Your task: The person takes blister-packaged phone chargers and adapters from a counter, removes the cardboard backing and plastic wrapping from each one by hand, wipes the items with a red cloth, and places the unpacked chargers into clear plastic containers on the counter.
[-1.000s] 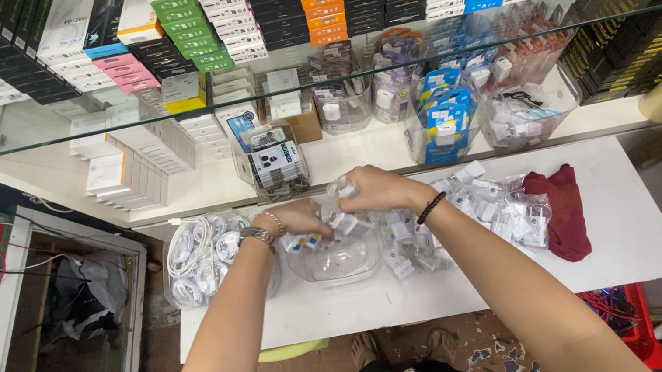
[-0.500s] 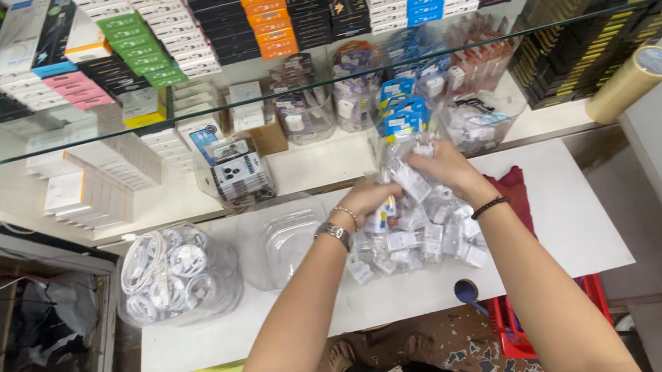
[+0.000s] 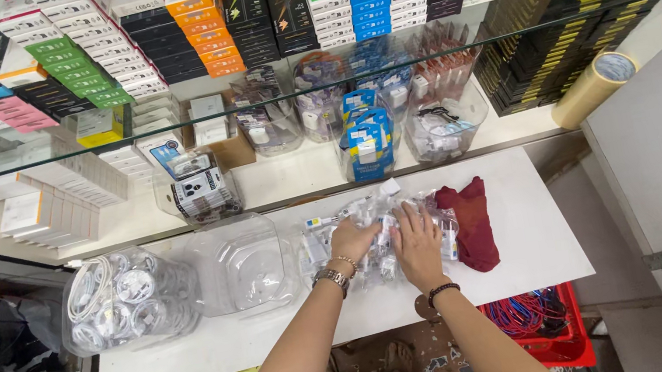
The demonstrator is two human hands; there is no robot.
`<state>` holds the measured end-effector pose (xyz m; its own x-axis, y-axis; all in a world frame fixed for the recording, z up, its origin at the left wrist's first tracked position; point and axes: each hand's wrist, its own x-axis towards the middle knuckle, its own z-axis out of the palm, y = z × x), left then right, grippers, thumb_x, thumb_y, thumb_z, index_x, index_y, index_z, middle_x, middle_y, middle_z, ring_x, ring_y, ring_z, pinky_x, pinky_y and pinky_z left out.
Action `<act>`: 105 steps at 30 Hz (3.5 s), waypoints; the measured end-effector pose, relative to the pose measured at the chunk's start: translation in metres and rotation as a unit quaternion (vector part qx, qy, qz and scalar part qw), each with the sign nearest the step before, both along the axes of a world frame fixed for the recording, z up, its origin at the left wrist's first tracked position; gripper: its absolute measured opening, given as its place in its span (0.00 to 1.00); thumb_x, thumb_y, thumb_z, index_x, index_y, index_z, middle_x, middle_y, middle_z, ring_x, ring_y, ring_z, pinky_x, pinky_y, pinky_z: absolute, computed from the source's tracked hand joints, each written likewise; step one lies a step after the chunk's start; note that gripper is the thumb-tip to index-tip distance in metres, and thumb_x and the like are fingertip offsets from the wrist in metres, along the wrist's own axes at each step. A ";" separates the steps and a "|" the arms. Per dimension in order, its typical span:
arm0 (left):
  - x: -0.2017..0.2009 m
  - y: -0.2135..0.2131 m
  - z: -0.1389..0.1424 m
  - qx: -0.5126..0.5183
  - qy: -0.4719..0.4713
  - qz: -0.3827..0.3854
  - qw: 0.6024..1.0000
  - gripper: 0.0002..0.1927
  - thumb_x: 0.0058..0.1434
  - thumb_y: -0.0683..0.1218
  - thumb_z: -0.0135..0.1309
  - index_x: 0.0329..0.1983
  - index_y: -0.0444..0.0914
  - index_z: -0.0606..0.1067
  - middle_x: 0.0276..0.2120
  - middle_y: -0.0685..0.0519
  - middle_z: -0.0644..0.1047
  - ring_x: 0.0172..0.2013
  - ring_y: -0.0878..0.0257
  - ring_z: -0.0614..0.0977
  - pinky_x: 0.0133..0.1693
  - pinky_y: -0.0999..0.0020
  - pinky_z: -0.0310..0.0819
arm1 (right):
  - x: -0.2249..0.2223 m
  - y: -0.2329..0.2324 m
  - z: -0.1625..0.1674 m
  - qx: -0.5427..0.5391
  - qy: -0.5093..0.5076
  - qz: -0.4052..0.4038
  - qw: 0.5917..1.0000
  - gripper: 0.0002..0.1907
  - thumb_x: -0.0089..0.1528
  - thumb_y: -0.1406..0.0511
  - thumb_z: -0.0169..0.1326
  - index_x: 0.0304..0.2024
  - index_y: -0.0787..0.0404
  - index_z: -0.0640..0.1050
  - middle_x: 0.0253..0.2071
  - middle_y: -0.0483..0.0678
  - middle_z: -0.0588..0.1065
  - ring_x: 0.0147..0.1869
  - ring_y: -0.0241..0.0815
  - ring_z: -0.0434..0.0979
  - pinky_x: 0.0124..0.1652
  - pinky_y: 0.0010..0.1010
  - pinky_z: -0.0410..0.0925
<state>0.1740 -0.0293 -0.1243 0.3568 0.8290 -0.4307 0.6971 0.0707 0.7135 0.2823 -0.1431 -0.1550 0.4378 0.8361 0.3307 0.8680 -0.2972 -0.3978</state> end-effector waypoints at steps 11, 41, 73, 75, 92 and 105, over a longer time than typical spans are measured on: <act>-0.009 0.001 -0.034 0.207 0.087 0.099 0.970 0.36 0.51 0.65 0.63 0.55 0.37 0.74 0.54 0.39 0.74 0.58 0.43 0.72 0.61 0.51 0.63 | 0.012 -0.012 -0.028 -0.010 0.009 0.008 1.000 0.32 0.66 0.53 0.48 0.71 0.52 0.64 0.77 0.52 0.53 0.79 0.60 0.48 0.70 0.61 0.41; -0.047 -0.006 -0.054 0.306 -0.105 0.130 0.937 0.11 0.73 0.43 0.41 0.45 0.34 0.73 0.41 0.39 0.76 0.45 0.41 0.76 0.50 0.49 0.67 | 0.034 0.015 0.007 0.029 0.087 0.016 0.996 0.21 0.66 0.60 0.53 0.61 0.57 0.72 0.64 0.54 0.67 0.67 0.57 0.63 0.63 0.49 0.59; -0.073 0.029 -0.016 -0.207 -0.457 0.352 0.790 0.21 0.59 0.35 0.52 0.57 0.35 0.69 0.45 0.46 0.77 0.44 0.59 0.79 0.46 0.62 0.74 | -0.025 0.124 0.020 -0.194 0.127 0.199 0.952 0.19 0.66 0.57 0.53 0.58 0.52 0.77 0.58 0.50 0.75 0.66 0.51 0.68 0.64 0.51 0.59; -0.068 0.028 -0.019 -0.174 -0.474 0.336 0.795 0.21 0.59 0.35 0.53 0.57 0.33 0.70 0.46 0.45 0.77 0.45 0.59 0.79 0.47 0.64 0.74 | -0.021 0.119 0.023 -0.177 0.295 0.209 0.915 0.20 0.66 0.58 0.53 0.61 0.52 0.75 0.55 0.51 0.76 0.61 0.51 0.72 0.58 0.40 0.67; -0.163 0.061 0.060 0.305 -0.193 0.194 0.912 0.15 0.67 0.43 0.52 0.56 0.39 0.74 0.53 0.46 0.79 0.55 0.52 0.79 0.55 0.60 0.72 | -0.073 0.062 0.016 -0.063 0.004 0.076 0.995 0.28 0.52 0.57 0.66 0.49 0.64 0.76 0.46 0.55 0.70 0.54 0.55 0.68 0.48 0.45 0.62; -0.265 0.091 0.007 0.257 0.150 0.154 0.942 0.19 0.61 0.43 0.53 0.56 0.44 0.77 0.40 0.40 0.82 0.44 0.42 0.83 0.45 0.47 0.77 | -0.089 0.100 0.052 -0.090 0.263 0.089 0.957 0.25 0.64 0.54 0.59 0.57 0.58 0.70 0.47 0.56 0.77 0.47 0.51 0.79 0.45 0.42 0.73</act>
